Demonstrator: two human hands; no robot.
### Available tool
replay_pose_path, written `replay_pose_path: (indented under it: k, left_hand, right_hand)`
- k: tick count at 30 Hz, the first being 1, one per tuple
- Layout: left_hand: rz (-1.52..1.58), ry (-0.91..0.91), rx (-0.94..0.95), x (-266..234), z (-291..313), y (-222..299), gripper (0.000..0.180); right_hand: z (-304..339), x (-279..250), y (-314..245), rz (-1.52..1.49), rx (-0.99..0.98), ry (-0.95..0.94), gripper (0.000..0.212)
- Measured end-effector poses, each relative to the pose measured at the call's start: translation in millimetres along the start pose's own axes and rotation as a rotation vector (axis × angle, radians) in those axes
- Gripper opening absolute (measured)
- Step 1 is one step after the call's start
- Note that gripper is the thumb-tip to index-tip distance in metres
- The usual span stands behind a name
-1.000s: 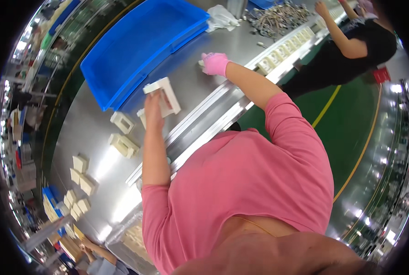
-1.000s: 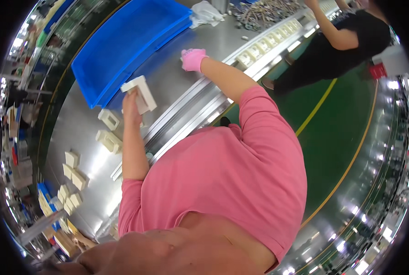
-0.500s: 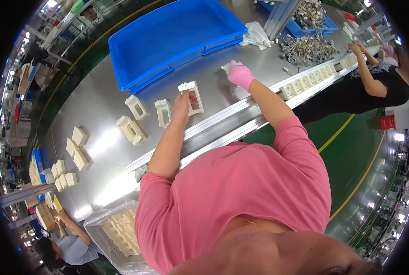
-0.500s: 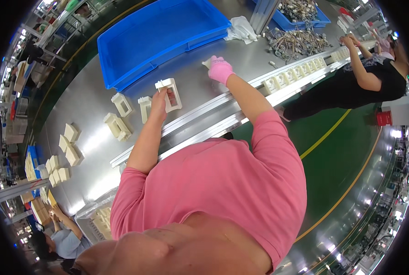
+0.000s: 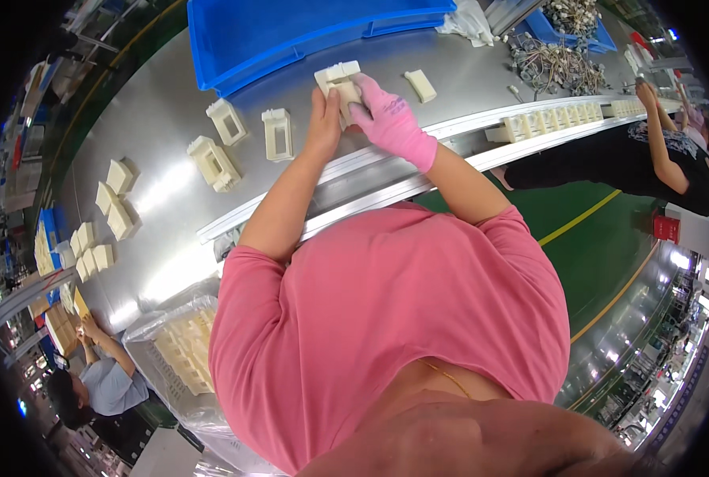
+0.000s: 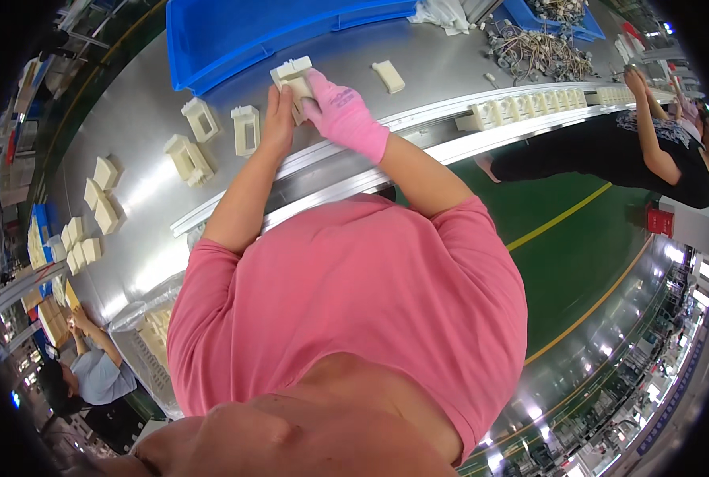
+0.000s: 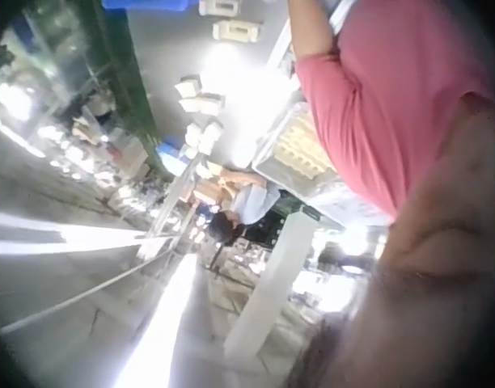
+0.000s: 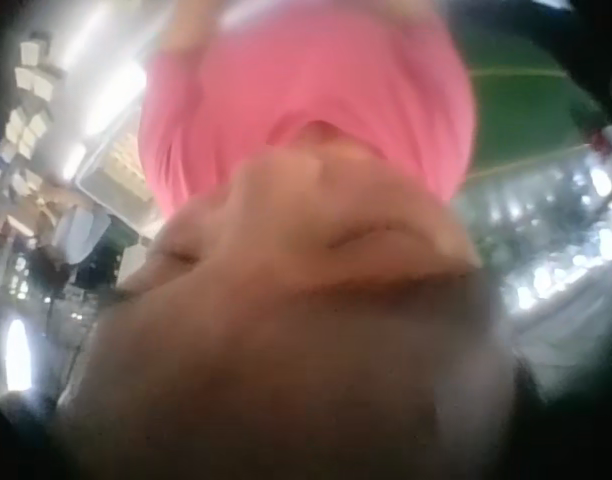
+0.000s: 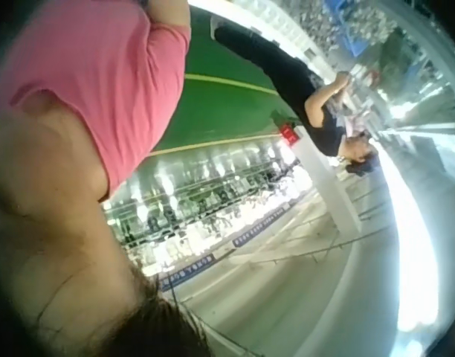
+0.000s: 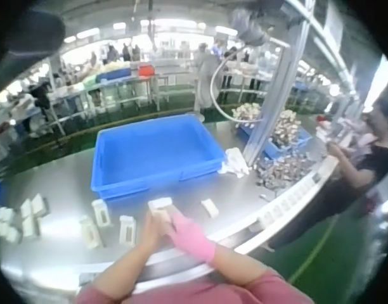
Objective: Assembling and sorting electronic components into trays and organizing wire bundles on a production line.
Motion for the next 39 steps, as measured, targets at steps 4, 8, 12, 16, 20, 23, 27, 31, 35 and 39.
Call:
replay_pose_path:
  k: [4,8,12,16,20,23,27,31,35,39]
  left_hand:
    - [0.091,-0.053,-0.039,8,4,14,0.042]
    - [0.157,-0.103,-0.076,10,5,13,0.042]
    - [0.267,-0.131,-0.152,15,10,16,0.043]
    - [0.315,-0.148,-0.101,16,10,33,0.043]
    - [0.249,-0.156,-0.101,13,9,27,0.042]
    - [0.253,-0.174,-0.125,17,9,21,0.042]
    - [0.299,-0.177,-0.220,21,14,17,0.036]
    - [0.304,-0.252,-0.319,27,18,8,0.038]
    - [0.243,-0.331,-0.349,35,29,19,0.041]
    - [0.100,-0.728,-0.535,50,61,20,0.034]
  right_hand:
    - [0,-6,2,-0.141,0.120,0.053,0.047]
    - [-2,-6,-5,-0.144,0.061,0.032,0.047]
    - [-2,-5,-7,-0.108,0.070,-0.026,0.047]
    - [-1,-17,-15,-0.143,0.022,0.128,0.047]
    - [0,-10,-11,-0.093,0.028,0.073,0.046]
    - [-2,-8,-7,-0.089,0.055,0.008,0.046]
    - [-4,-7,-13,-0.287,0.229,-0.207,0.044]
    - [-1,-7,-11,-0.398,0.220,-0.273,0.044]
    - [-11,-36,1,-0.182,0.027,-0.007,0.047]
    - [-10,-42,-13,-0.528,-0.047,-0.125,0.055]
Point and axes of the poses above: each hand's wrist, its own z-axis away from the middle knuckle, its own x-axis out of the palm, y = z × x, the point moved 9 cm from there along -z, towards the middle knuckle, and after that the axes turned 12 degrees about y, right-handed, at the moved point
